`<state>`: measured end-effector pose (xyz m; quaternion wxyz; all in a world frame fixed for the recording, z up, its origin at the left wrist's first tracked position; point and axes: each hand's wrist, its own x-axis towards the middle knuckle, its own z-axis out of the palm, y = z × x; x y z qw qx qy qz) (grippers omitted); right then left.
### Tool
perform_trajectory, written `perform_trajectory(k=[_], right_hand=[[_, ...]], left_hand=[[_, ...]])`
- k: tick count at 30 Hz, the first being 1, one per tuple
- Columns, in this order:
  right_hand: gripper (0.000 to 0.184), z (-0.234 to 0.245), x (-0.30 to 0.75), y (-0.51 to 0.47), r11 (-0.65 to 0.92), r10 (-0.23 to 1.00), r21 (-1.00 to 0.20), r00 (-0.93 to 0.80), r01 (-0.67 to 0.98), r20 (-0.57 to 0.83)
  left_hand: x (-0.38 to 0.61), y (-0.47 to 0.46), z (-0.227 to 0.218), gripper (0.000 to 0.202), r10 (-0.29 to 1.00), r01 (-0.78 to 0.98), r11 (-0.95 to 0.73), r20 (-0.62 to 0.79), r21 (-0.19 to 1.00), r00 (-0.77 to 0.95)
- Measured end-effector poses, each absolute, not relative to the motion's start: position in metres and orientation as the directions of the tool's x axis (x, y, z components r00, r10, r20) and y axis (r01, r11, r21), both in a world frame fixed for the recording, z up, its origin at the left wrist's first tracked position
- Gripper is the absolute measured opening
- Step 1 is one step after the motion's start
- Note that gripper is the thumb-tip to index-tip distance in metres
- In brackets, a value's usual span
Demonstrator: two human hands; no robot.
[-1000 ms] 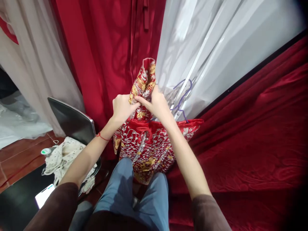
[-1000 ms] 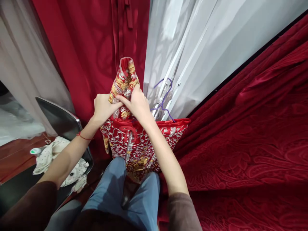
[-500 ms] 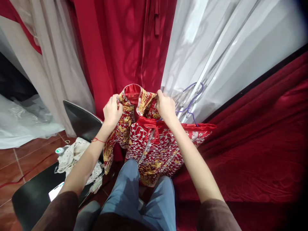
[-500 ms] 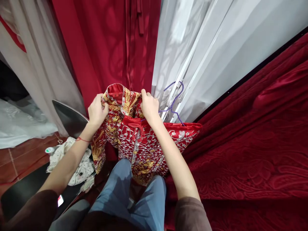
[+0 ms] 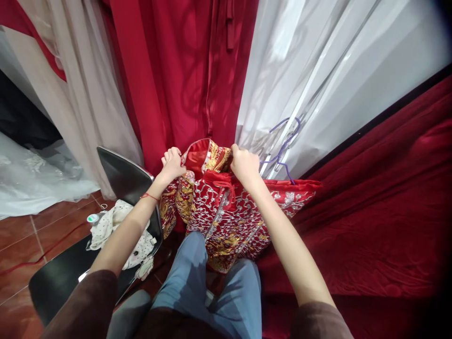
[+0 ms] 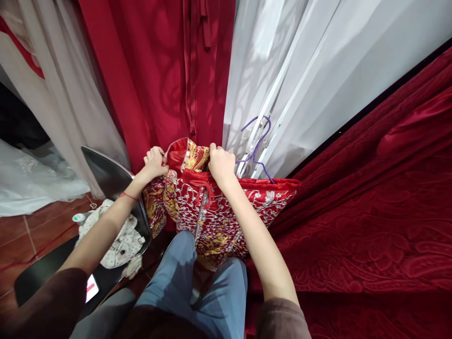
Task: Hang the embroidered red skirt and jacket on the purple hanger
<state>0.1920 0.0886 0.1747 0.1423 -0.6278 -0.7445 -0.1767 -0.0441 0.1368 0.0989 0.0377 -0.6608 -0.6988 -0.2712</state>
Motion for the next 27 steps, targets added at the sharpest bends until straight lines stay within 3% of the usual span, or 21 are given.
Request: perform_trajectory(k=[3, 5, 7, 10, 13, 16, 20, 25, 27], right_hand=[[0.035, 0.173, 0.193, 0.092, 0.126, 0.874, 0.08, -0.149, 0.989, 0.463], [0.034, 0.175, 0.194, 0.094, 0.109, 0.871, 0.073, -0.13, 0.991, 0.474], [0.034, 0.18, 0.195, 0.095, 0.055, 0.87, 0.057, -0.076, 0.997, 0.486], [0.035, 0.187, 0.199, 0.096, -0.045, 0.862, 0.04, 0.019, 0.998, 0.506], [0.035, 0.19, 0.202, 0.097, -0.057, 0.864, 0.054, 0.022, 0.997, 0.503], [0.032, 0.188, 0.204, 0.097, -0.03, 0.879, 0.06, -0.002, 0.998, 0.476], [0.025, 0.184, 0.208, 0.094, -0.035, 0.893, 0.063, 0.003, 0.997, 0.449], [0.028, 0.182, 0.213, 0.087, 0.0, 0.9, 0.065, -0.029, 0.998, 0.436], [0.029, 0.18, 0.214, 0.086, 0.013, 0.887, 0.046, -0.033, 0.999, 0.461]], left_hand=[[-0.064, 0.132, 0.096, 0.055, 0.958, 0.96, 0.161, 0.199, 0.228, -0.208], [-0.075, 0.127, 0.093, 0.037, 0.965, 0.962, 0.212, 0.12, 0.175, -0.234], [-0.084, 0.121, 0.093, 0.022, 0.973, 0.97, 0.159, 0.135, 0.183, -0.185], [-0.09, 0.106, 0.102, 0.027, 0.97, 0.916, -0.096, 0.241, 0.389, -0.001], [-0.083, 0.073, 0.129, 0.036, 0.932, 0.739, -0.311, 0.345, 0.598, 0.114], [-0.061, 0.029, 0.162, 0.042, 0.885, 0.658, -0.417, 0.445, 0.627, 0.136], [-0.012, 0.003, 0.173, 0.048, 0.779, 0.564, -0.624, 0.492, 0.541, 0.389], [0.042, 0.019, 0.139, 0.037, 0.568, 0.632, -0.738, 0.724, 0.238, 0.392], [0.054, 0.019, 0.132, 0.035, 0.509, 0.594, -0.781, 0.747, 0.192, 0.428]])
